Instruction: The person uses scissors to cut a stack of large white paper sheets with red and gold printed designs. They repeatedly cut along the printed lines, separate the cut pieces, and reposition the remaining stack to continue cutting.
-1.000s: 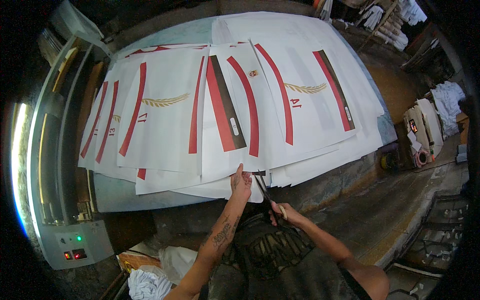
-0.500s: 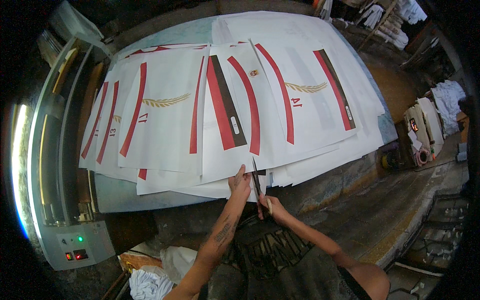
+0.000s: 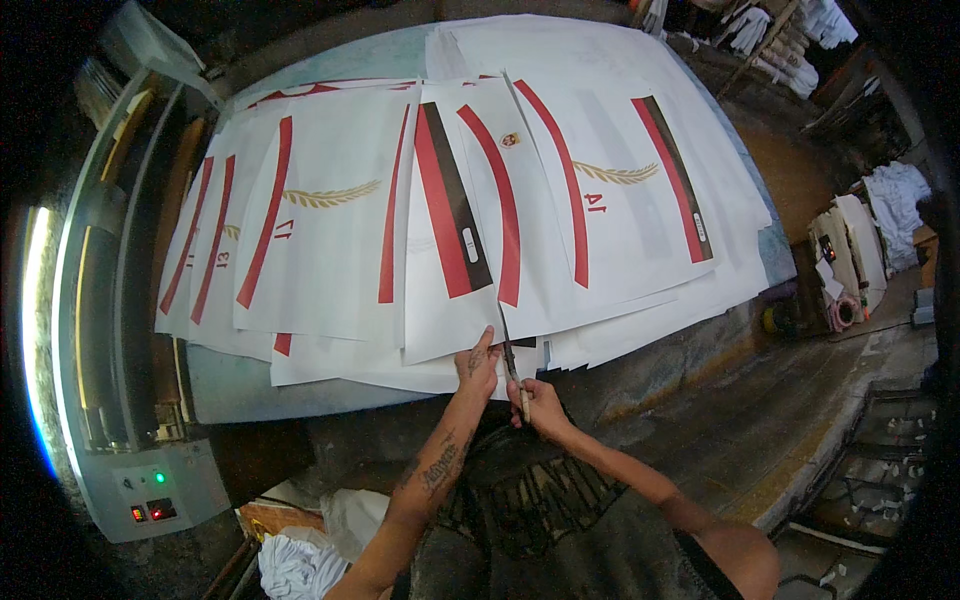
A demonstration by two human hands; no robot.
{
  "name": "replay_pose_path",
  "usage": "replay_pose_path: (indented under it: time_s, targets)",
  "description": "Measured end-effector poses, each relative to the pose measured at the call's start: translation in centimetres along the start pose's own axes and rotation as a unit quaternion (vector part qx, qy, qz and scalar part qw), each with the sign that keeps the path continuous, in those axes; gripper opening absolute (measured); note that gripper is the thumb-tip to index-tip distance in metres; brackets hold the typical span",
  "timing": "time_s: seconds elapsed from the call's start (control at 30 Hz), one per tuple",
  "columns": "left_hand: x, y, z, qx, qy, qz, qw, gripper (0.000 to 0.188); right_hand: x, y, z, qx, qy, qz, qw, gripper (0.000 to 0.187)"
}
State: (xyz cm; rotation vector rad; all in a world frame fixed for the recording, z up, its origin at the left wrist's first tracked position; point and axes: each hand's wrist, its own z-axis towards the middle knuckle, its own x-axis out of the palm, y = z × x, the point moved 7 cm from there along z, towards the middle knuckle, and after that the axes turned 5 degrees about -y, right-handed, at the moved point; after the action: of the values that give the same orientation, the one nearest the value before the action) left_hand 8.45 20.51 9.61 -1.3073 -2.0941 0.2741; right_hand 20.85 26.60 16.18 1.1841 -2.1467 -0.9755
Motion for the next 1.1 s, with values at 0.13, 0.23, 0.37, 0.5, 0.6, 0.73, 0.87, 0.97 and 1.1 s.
replay_pose_path:
  time_s: [0.13, 0.23, 0.37, 0.5, 0.6, 0.73, 0.87, 0.97, 1.1]
  targets:
    - [0.2, -0.7, -0.3, 0.046, 0.008, 0.03, 0.998, 0.033, -0.3, 0.1, 0.2, 0.01, 0.002, -0.018, 1.0, 0.044]
    - [0.0, -1.0, -0.2, 0.042, -0.01, 0.051, 0.998, 0.029, -0.4, 0.8, 2.3, 0.002, -0.036, -0.037, 0.999, 0.042]
    - [0.3, -1.1, 0.0, 0.009, 0.022, 0.031, 0.999, 0.027, 0.6, 3.1, 6.0, -0.026, -0.014, 0.046, 0.999, 0.042]
    - [0.3, -1.5, 0.0, -0.036, 0.018, 0.056, 0.998, 0.024, 1.1, 5.2, 8.6, -0.024, -0.013, -0.005, 1.0, 0.048]
    - [1.1, -2.6, -0.3, -0.011, 0.038, 0.049, 0.998, 0.024, 1.1, 6.9, 10.8, -0.038, -0.024, -0.002, 0.999, 0.049]
    - [1.0, -2.9, -0.7, -0.044, 0.027, 0.045, 0.998, 0.027, 0.8, 8.4, 14.5, -0.074, -0.082, -0.058, 0.992, 0.053]
    - [1.0, -3.0, -0.7, -0.045, 0.047, 0.014, 0.998, 0.029, 0.5, 10.3, 18.4, -0.109, -0.138, -0.156, 0.972, 0.064]
    - [0.4, -2.8, -0.2, -0.038, 0.026, 0.021, 0.999, 0.024, 0.8, 12.3, 20.6, -0.132, -0.103, -0.116, 0.979, 0.057]
    - [-1.2, -1.8, -0.1, -0.07, 0.008, 0.034, 0.997, 0.026, 1.7, 13.9, 23.4, -0.082, -0.066, -0.065, 0.992, 0.06]
